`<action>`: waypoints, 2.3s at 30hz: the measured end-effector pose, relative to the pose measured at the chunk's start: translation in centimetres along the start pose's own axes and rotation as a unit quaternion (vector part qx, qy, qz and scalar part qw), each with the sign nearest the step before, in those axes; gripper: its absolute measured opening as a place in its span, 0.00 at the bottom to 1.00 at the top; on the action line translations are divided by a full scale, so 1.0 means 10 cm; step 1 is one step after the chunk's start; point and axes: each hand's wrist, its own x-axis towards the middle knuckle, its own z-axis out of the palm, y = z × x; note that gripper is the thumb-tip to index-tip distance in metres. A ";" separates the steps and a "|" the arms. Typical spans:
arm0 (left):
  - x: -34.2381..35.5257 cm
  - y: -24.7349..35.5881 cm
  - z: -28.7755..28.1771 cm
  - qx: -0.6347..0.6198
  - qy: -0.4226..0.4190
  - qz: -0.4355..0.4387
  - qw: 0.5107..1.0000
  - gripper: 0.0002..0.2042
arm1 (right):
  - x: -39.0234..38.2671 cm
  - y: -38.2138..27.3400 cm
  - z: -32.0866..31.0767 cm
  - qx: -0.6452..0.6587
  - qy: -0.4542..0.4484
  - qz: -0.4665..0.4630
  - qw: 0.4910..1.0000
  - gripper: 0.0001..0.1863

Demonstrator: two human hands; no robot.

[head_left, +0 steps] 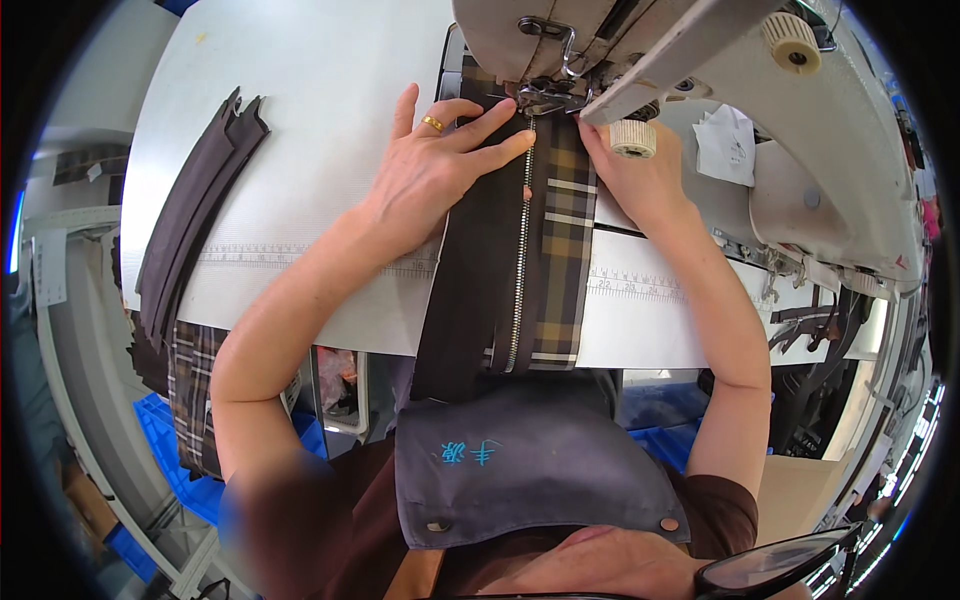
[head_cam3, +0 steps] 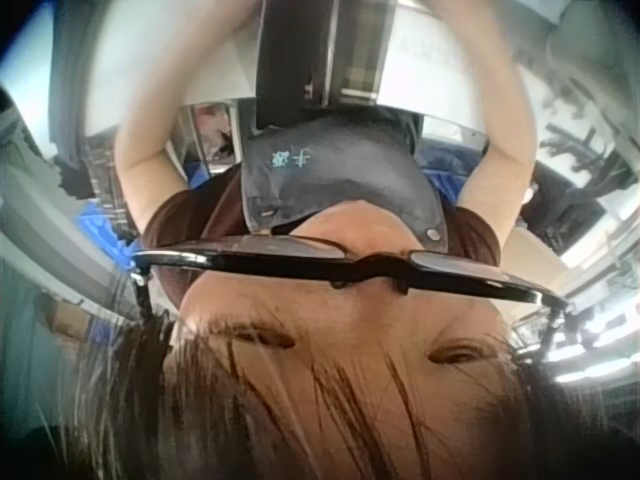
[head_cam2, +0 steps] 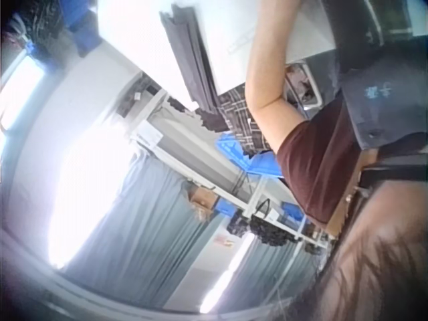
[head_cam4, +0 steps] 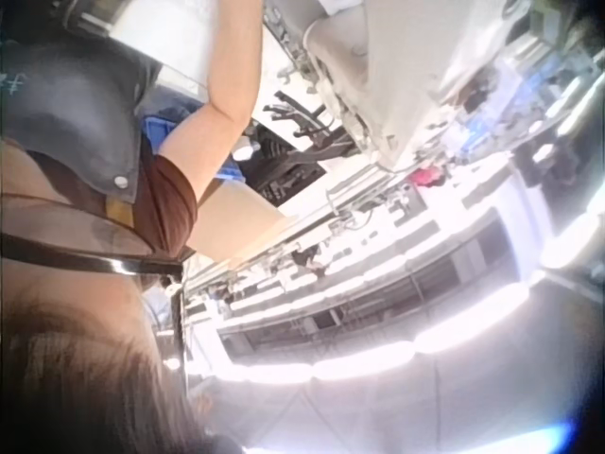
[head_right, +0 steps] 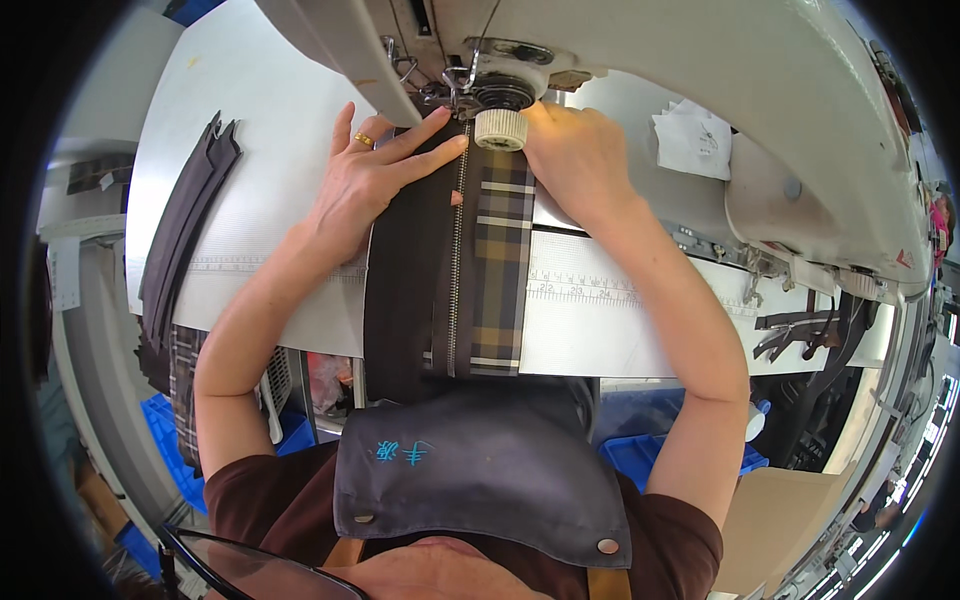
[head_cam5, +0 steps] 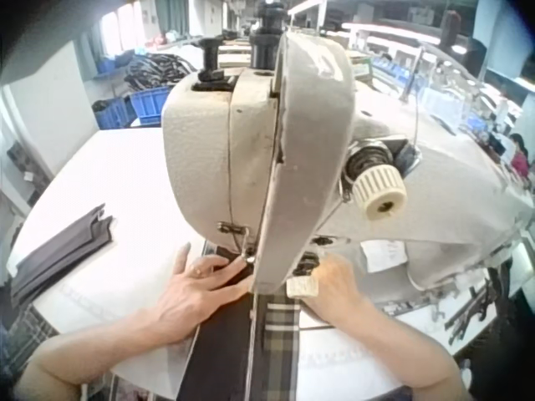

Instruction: The person operates an industrial sewing machine to stitch zippers onto plaid fabric pieces. They align the zipper tape with the fabric edge, guide the material under the presser foot, and sew along the length of the zipper. After completing the stitch, they cut the thread and move the finished piece aside before picking up the next item.

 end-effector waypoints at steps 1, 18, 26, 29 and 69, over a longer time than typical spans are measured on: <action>0.00 0.00 0.01 0.001 0.001 0.000 1.000 0.23 | 0.00 -0.01 0.00 0.028 0.016 0.015 0.999 0.05; 0.01 -0.05 0.02 -0.006 -0.006 0.006 1.000 0.24 | -0.02 0.03 -0.03 0.007 0.015 -0.037 0.999 0.06; -0.06 -0.03 0.00 -0.010 -0.003 0.022 1.000 0.24 | -0.11 -0.24 -0.14 0.038 -0.046 -0.068 0.996 0.20; -0.04 -0.03 -0.02 -0.028 -0.011 0.016 0.999 0.24 | -0.10 -0.23 -0.12 0.015 -0.041 -0.064 0.997 0.19; -1.17 0.74 -0.20 -0.109 0.062 0.032 0.992 0.20 | -1.30 -1.32 -0.49 0.112 -0.013 -0.071 0.991 0.27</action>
